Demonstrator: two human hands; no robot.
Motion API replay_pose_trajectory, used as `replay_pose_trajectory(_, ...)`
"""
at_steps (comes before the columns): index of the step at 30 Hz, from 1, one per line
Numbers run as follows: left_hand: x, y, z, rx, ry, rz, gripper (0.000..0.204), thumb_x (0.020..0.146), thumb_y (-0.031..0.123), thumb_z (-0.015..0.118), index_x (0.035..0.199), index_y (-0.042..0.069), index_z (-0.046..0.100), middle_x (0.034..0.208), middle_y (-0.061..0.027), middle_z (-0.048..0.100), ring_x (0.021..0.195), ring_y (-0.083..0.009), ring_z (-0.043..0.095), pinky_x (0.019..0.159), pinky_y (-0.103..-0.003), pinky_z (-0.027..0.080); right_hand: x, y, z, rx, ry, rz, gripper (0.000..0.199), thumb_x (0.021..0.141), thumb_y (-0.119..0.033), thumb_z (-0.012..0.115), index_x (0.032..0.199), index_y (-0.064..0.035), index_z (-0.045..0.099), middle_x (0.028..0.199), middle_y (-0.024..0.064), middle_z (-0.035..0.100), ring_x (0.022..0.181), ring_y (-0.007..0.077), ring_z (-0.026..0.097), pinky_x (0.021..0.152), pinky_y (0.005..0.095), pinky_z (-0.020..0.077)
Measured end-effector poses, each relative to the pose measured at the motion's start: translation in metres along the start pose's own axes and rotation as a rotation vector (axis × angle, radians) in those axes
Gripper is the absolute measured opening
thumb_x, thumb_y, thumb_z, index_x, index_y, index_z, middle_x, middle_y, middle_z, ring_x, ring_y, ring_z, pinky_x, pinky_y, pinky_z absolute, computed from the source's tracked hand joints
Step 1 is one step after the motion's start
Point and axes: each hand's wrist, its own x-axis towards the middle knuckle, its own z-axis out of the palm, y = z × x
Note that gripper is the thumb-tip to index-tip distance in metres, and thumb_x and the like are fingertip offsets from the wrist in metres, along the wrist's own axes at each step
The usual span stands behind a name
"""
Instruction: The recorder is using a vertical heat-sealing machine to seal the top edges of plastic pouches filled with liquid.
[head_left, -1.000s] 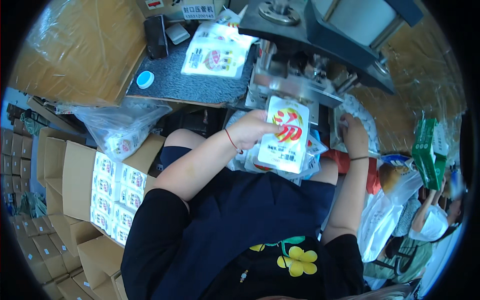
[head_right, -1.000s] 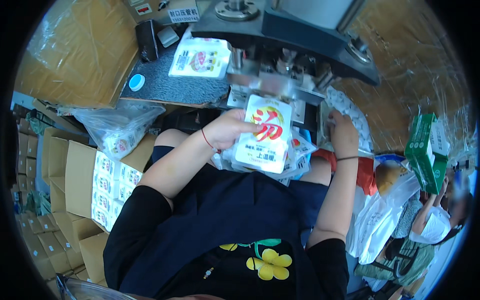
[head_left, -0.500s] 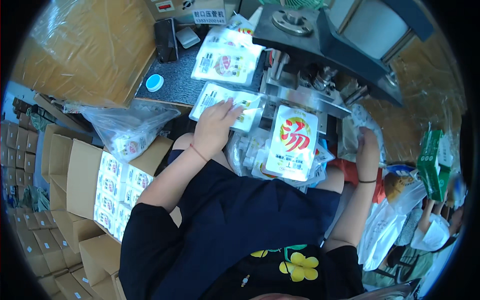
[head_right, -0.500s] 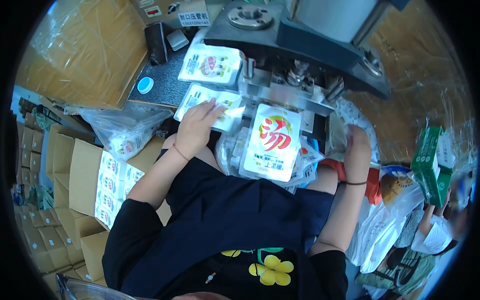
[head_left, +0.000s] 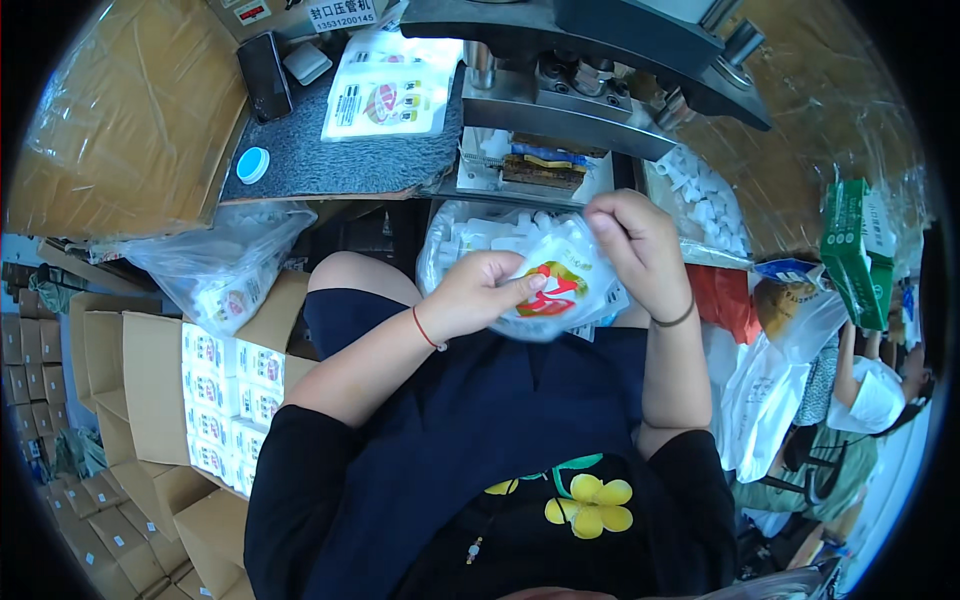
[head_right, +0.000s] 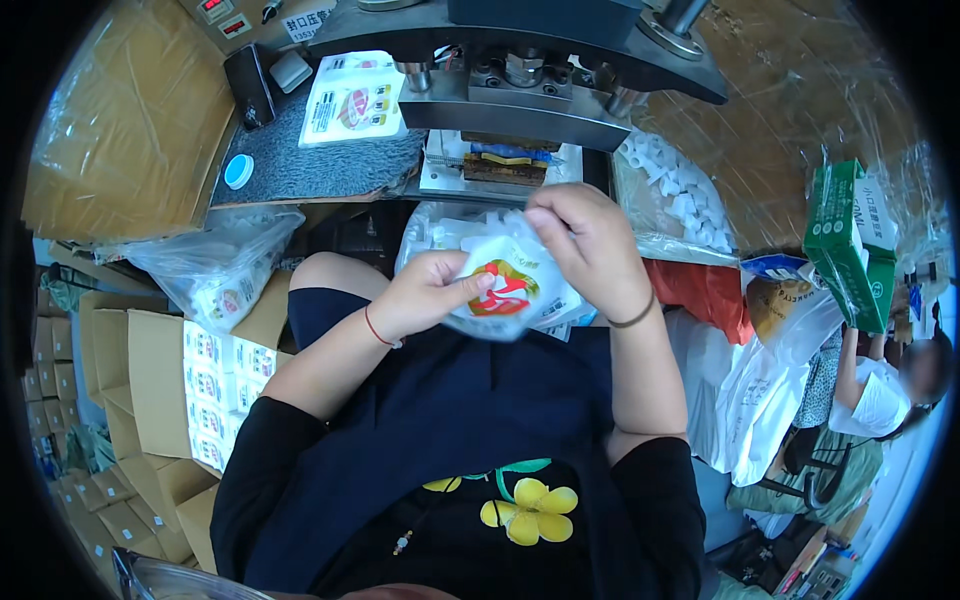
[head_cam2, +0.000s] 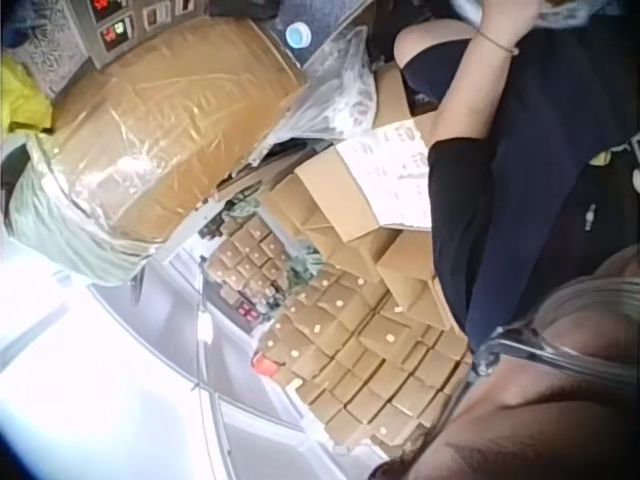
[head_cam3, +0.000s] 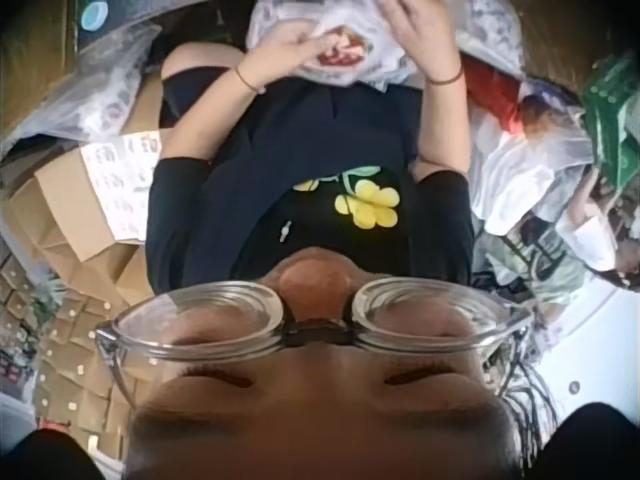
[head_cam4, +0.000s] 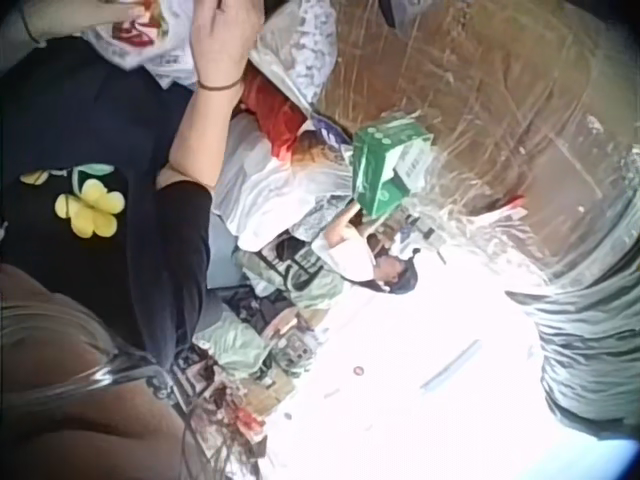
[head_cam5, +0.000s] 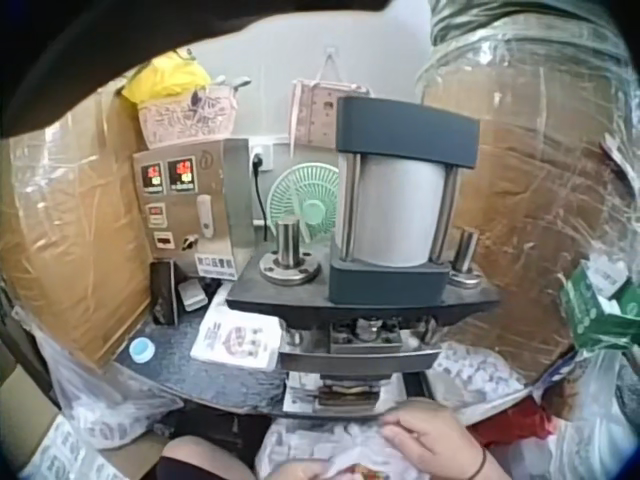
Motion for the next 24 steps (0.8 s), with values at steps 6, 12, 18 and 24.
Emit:
replay_pose_trajectory(6, 0.006, -0.01, 0.018, -0.349, -0.221, -0.149, 0.029, 0.097, 0.015, 0.066, 0.12, -0.003, 0.065, 0.112, -0.0091, 0.071, 0.097, -0.0114, 0.066, 0.09, -0.028, 0.053, -0.011, 0.021, -0.021, -0.12, -0.172, 0.082, 0.026, 0.1, -0.023, 0.055, 0.109, -0.0015, 0.065, 0.101, 0.0174, 0.067, 0.09, 0.0328, 0.065, 0.08, 0.0388, 0.0512)
replay_pose_trajectory(12, 0.042, 0.001, -0.016, -0.496, 0.004, -0.158, 0.031, 0.089, 0.002, 0.065, 0.12, -0.004, 0.064, 0.112, -0.0139, 0.071, 0.094, -0.0207, 0.072, 0.082, -0.035, 0.059, -0.022, 0.113, -0.057, -0.842, 0.066, 0.324, 0.028, 0.091, -0.015, 0.063, 0.118, -0.008, 0.063, 0.104, 0.0192, 0.063, 0.091, 0.0415, 0.063, 0.082, 0.0466, 0.051)
replay_pose_trajectory(18, 0.059, 0.006, -0.037, -0.448, 0.074, -0.102, 0.034, 0.092, 0.008, 0.067, 0.122, -0.004, 0.056, 0.111, -0.0147, 0.069, 0.097, -0.021, 0.07, 0.084, -0.035, 0.057, -0.023, 0.145, -0.048, -0.595, -0.106, 0.503, 0.037, 0.085, -0.008, 0.066, 0.121, -0.008, 0.06, 0.116, 0.0215, 0.057, 0.106, 0.0405, 0.057, 0.091, 0.0461, 0.0483)
replay_pose_trajectory(24, 0.063, 0.039, -0.17, 1.363, 0.831, 0.469, 0.045, 0.098, 0.028, 0.053, 0.136, 0.004, 0.049, 0.143, -0.0256, 0.045, 0.131, -0.041, 0.046, 0.106, -0.049, 0.04, -0.019, 0.128, -0.043, -0.666, 0.123, 0.27, 0.036, 0.083, -0.002, 0.065, 0.118, -0.0055, 0.056, 0.117, 0.0222, 0.058, 0.106, 0.0423, 0.058, 0.089, 0.0467, 0.049)
